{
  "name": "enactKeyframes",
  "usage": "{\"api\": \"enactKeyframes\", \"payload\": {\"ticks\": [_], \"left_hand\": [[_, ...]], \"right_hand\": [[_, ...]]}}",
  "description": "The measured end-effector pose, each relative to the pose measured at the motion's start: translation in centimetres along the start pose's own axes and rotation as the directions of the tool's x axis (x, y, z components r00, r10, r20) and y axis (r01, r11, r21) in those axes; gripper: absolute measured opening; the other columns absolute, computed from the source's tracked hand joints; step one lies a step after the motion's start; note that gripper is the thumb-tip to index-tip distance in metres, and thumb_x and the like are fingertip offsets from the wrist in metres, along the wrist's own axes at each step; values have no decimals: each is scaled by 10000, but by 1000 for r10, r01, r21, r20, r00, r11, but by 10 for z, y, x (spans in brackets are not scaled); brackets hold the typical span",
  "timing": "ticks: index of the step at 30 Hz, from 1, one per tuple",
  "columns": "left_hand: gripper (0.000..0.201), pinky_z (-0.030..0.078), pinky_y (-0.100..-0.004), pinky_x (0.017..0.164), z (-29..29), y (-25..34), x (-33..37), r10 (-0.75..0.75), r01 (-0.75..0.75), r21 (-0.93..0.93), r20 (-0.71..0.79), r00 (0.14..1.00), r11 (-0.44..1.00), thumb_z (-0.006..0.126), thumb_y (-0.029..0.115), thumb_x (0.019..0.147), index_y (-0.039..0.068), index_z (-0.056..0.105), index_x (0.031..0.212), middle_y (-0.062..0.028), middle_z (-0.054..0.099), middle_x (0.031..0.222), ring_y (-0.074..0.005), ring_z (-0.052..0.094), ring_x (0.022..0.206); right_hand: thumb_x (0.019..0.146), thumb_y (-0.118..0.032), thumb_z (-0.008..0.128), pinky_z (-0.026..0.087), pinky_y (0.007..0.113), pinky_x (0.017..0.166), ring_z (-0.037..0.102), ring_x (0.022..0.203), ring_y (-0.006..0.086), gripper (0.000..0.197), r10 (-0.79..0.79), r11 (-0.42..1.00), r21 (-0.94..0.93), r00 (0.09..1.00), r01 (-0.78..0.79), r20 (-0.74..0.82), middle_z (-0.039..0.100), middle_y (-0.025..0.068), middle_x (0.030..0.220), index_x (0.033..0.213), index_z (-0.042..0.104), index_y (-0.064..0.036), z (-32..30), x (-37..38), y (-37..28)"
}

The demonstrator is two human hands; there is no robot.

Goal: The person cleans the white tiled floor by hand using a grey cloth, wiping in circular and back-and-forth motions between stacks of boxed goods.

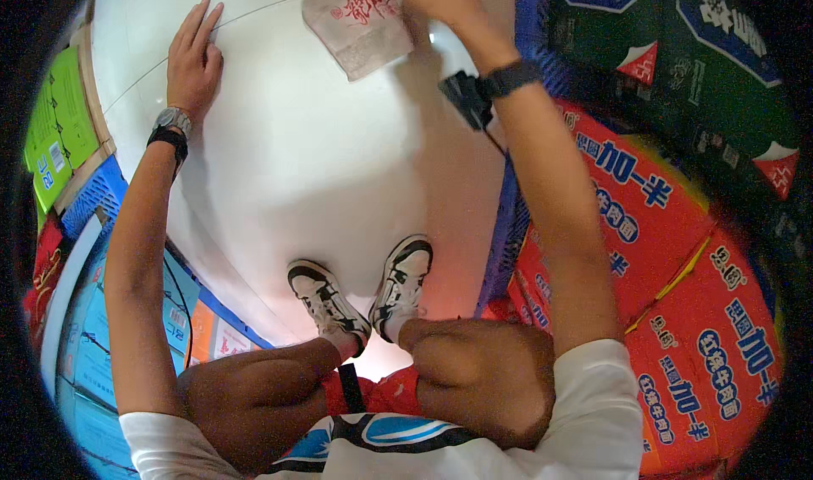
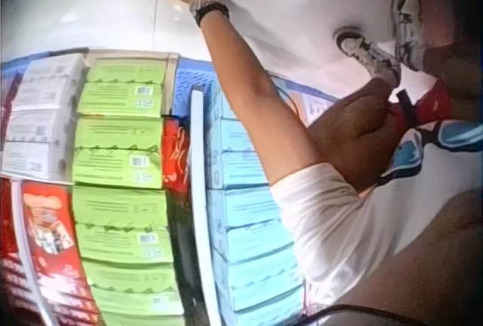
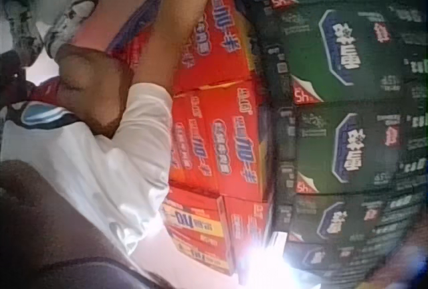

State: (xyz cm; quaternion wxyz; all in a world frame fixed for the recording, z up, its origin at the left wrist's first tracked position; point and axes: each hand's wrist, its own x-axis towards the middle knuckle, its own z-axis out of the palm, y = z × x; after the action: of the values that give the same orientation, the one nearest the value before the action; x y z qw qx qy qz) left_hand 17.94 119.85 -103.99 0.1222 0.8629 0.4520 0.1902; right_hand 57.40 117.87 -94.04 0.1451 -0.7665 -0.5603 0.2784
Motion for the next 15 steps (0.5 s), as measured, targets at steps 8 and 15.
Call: {"api": "enactKeyframes", "payload": {"ticks": [8,15], "left_hand": [[683,385,-491,1387,9,2,13,43,-45,-61,-43,998,997,541,41,1074,218,577,1733,-51,495,1839,-326,492,1658],[616,319,-524,1423,-9,19,3,-135,135,7,123,983,991,555,-4,1060,43,595,1673,-201,471,1828,-417,411,1693]], "right_hand": [[915,-113,837,598,523,1077,717,1218,464,543,-601,788,255,608,561,519,760,226,1224,1415,664,7,120,-132,-4],[903,-133,831,641,520,984,774,1128,441,439,-622,761,43,710,647,330,804,183,1180,1328,737,-74,32,-120,6]]}}
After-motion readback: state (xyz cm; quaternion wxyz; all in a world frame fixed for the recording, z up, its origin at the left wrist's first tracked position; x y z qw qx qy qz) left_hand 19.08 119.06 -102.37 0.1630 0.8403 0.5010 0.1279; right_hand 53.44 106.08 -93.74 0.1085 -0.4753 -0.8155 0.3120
